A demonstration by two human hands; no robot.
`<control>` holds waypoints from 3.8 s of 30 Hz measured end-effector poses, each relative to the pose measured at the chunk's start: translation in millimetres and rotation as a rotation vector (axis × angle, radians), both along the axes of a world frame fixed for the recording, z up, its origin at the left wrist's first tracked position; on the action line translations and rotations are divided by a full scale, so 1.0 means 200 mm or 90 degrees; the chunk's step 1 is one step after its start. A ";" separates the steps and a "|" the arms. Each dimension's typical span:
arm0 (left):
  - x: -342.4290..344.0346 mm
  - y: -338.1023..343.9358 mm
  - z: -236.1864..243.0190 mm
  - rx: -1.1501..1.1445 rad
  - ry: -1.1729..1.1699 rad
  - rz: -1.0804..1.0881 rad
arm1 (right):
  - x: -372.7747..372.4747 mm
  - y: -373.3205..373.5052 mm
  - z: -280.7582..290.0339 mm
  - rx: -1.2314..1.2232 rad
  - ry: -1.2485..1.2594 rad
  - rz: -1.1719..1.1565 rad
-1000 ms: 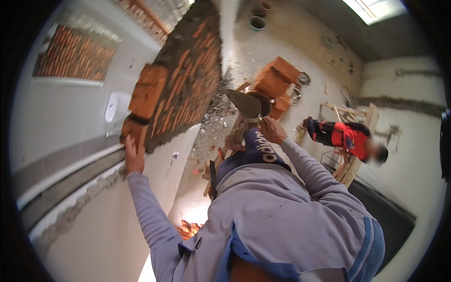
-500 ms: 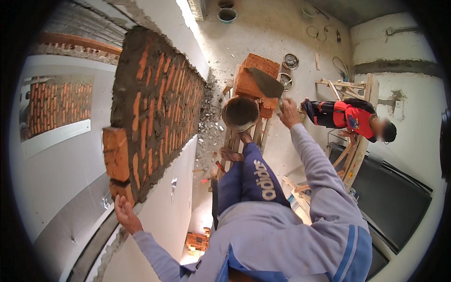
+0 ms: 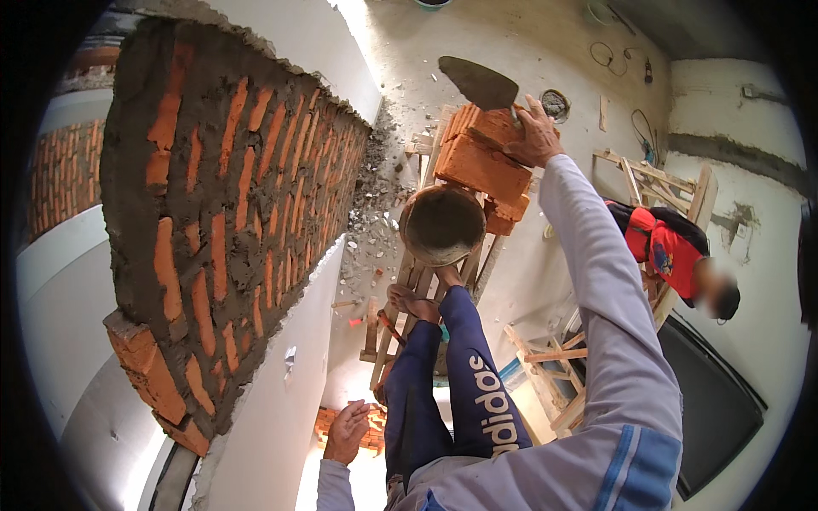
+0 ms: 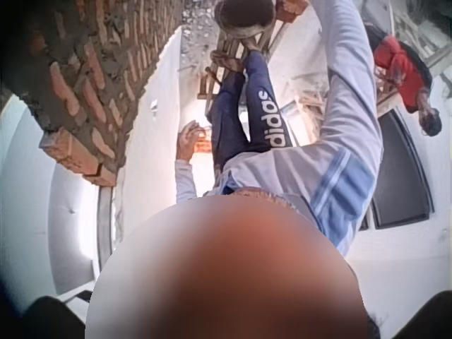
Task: The person scoops mortar from a bucket with a trowel and applies it to a partially built brick wall. They place bricks onto the mortar, tap them into position, and scrape away excess mortar. Another person is visible in the background handling bricks.
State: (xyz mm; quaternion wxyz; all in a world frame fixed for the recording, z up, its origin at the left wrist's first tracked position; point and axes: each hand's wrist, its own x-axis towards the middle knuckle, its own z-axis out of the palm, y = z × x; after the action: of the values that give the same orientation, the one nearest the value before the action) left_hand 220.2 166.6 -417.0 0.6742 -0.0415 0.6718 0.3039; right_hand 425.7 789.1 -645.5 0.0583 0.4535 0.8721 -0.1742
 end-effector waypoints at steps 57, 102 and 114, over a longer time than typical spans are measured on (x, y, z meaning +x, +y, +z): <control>-1.61 1.19 0.68 0.071 0.996 -0.345 | 0.59 -1.79 1.36 -0.659 0.254 -0.673; -1.54 0.89 0.69 0.122 1.002 -0.243 | -1.81 -1.41 2.12 0.045 0.198 0.409; -1.56 0.88 0.68 0.133 1.026 -0.253 | -1.80 -1.43 2.15 0.038 0.281 0.414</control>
State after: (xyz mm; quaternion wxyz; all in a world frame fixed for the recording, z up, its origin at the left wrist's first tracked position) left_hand -91.3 342.3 -280.9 0.0288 0.3708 0.9113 0.1767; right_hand 64.8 503.4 -216.4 -0.0915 0.1069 0.9664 -0.2149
